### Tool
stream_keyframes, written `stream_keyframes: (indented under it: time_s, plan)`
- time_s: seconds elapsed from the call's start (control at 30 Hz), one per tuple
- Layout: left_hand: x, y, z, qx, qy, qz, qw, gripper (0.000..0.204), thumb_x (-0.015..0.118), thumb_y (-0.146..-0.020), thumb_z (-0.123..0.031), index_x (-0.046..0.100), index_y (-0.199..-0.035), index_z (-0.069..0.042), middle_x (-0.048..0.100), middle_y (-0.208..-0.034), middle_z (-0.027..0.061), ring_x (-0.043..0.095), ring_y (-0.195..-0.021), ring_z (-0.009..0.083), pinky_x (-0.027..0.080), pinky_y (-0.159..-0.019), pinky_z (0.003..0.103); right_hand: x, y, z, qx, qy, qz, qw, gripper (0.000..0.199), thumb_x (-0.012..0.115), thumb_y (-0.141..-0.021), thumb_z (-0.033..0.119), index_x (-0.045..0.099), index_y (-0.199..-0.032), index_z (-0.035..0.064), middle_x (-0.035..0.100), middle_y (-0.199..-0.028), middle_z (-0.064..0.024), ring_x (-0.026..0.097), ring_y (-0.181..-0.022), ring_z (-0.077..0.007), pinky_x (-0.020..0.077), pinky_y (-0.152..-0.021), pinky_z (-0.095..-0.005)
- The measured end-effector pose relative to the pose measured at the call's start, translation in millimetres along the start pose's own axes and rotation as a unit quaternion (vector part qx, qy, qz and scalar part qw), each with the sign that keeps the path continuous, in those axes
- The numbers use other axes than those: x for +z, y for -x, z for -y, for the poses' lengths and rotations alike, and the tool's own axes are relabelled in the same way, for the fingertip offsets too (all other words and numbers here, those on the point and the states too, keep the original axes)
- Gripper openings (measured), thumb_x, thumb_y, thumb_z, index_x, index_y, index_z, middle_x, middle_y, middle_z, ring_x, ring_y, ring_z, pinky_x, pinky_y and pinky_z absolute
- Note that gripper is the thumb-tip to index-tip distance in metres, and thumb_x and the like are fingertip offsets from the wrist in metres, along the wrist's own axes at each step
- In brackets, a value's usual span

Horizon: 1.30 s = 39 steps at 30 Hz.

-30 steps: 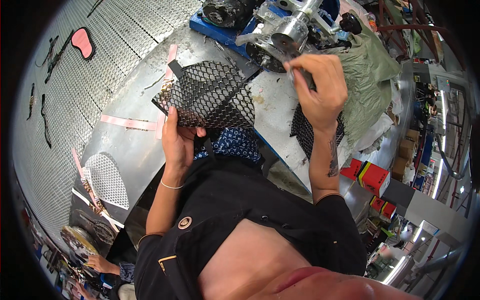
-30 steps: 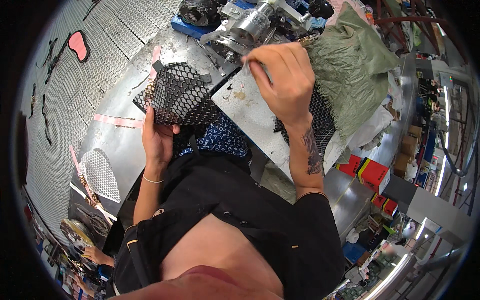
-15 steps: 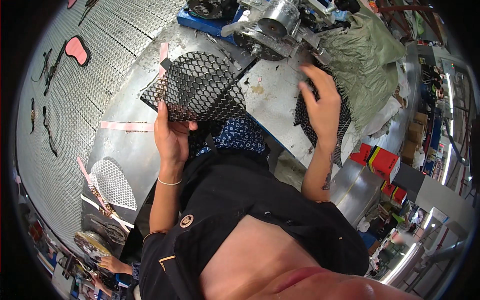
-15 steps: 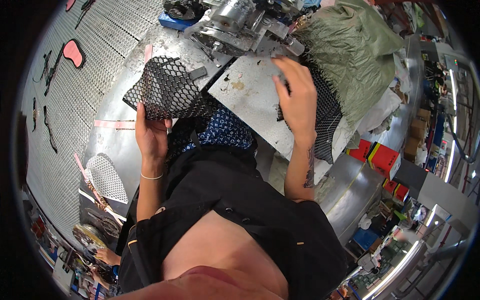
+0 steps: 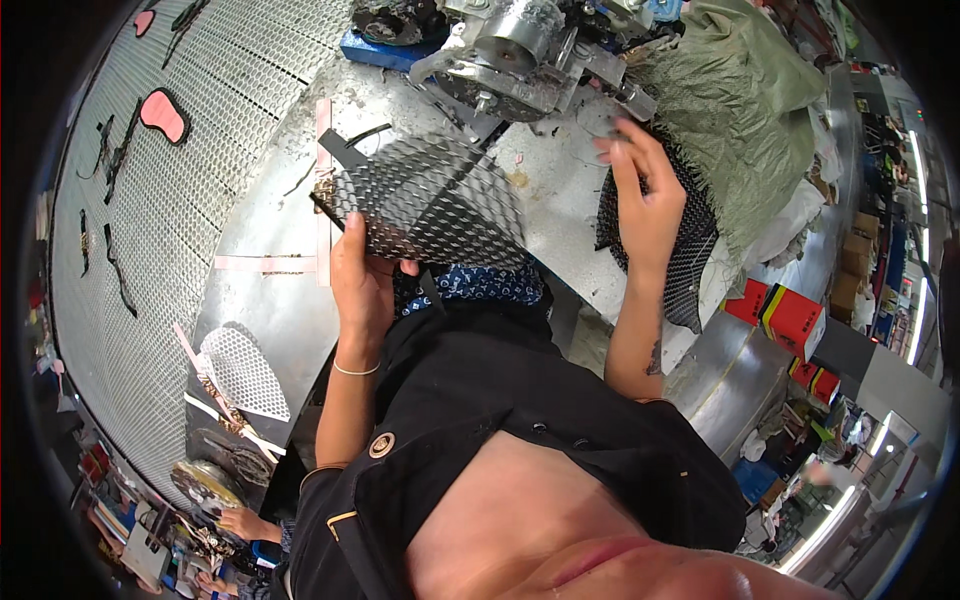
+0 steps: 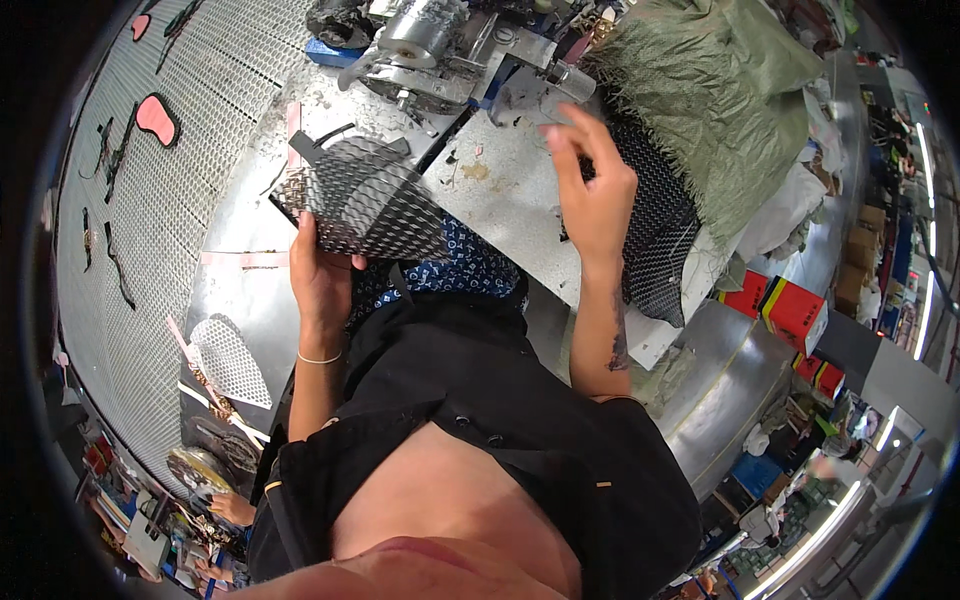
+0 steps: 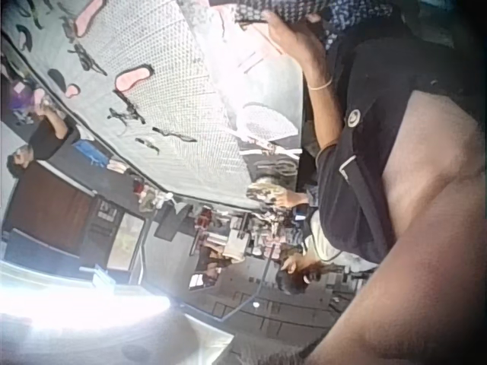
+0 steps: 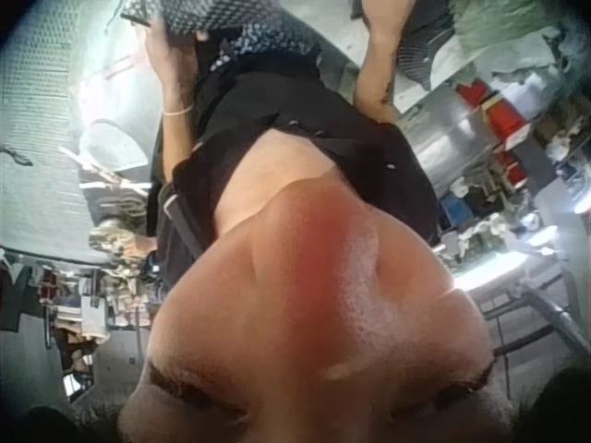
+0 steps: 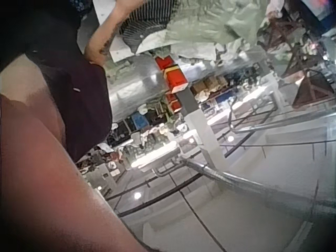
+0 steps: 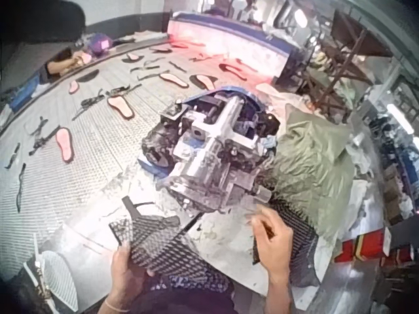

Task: Trim and process shoe mesh components using a mechanical trimming machine in a factory setting.

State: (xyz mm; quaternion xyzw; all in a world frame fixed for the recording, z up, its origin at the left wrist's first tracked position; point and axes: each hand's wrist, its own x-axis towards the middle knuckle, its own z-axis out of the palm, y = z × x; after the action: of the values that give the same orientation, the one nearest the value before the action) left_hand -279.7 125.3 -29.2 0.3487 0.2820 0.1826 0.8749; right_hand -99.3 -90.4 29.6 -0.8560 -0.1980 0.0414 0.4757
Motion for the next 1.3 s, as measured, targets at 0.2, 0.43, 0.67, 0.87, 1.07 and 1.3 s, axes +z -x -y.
stream_keyframes:
  time_s: [0.2,0.43,0.67,0.87,1.07,1.3]
  plan:
    - [16,3,0,0.019,-0.190,0.095,0.977,0.045,0.041,-0.103,-0.033,0.061,-0.085,0.003,0.063,-0.067,0.0083,0.056,-0.052,0.0120,0.043,-0.047,0.024,10,27,21,-0.019,-0.234,0.265,0.935,0.057,0.076,-0.080,0.029,0.056,-0.124,-0.0019,0.069,-0.103,-0.0107,0.062,-0.097,-0.0145,0.0468,-0.088,-0.0308]
    - [51,-63,-73,0.424,-0.295,0.079,0.853,0.033,0.041,-0.100,-0.022,0.064,-0.105,0.001,0.064,-0.084,0.0066,0.056,-0.065,0.0077,0.043,-0.057,0.023,-19,43,35,-0.032,-0.078,0.151,0.985,0.021,0.068,-0.083,0.002,0.070,-0.104,-0.0023,0.072,-0.085,-0.0124,0.065,-0.070,-0.0088,0.0493,-0.064,-0.0208]
    - [90,-193,-122,0.577,-0.589,0.062,0.563,0.035,0.045,-0.097,-0.025,0.059,-0.121,-0.003,0.058,-0.126,0.0165,0.053,-0.114,0.0341,0.040,-0.100,0.039,-34,55,31,-0.076,-0.104,0.142,0.981,0.022,0.066,-0.083,-0.002,0.070,-0.105,-0.0022,0.072,-0.082,-0.0081,0.060,-0.065,-0.0043,0.0451,-0.058,-0.0181]
    - [91,-194,-116,0.590,-0.657,0.015,0.468,0.030,0.049,-0.096,-0.026,0.063,-0.117,-0.010,0.064,-0.118,0.0089,0.059,-0.108,0.0281,0.047,-0.090,0.041,-41,70,16,-0.003,-0.130,0.081,0.988,0.017,0.071,-0.083,0.005,0.069,-0.096,-0.0068,0.066,-0.070,-0.0029,0.055,-0.061,-0.0038,0.0419,-0.054,-0.0192]
    - [83,-191,-132,0.603,-0.675,0.009,0.425,0.028,0.051,-0.095,-0.026,0.068,-0.109,-0.010,0.065,-0.117,0.0096,0.060,-0.105,0.0279,0.048,-0.087,0.039,-26,68,21,-0.008,-0.223,0.109,0.969,0.016,0.072,-0.082,0.002,0.069,-0.094,-0.0078,0.069,-0.077,-0.0051,0.058,-0.066,-0.0052,0.0460,-0.059,-0.0194]
    - [34,-51,-62,0.370,-0.364,0.028,0.854,0.037,0.043,-0.097,-0.027,0.065,-0.094,0.003,0.064,-0.067,0.0078,0.056,-0.055,0.0130,0.043,-0.057,0.026,-22,83,23,0.014,-0.349,0.080,0.934,0.018,0.071,-0.083,0.000,0.068,-0.099,-0.0077,0.071,-0.090,-0.0096,0.064,-0.078,-0.0120,0.0506,-0.073,-0.0250]
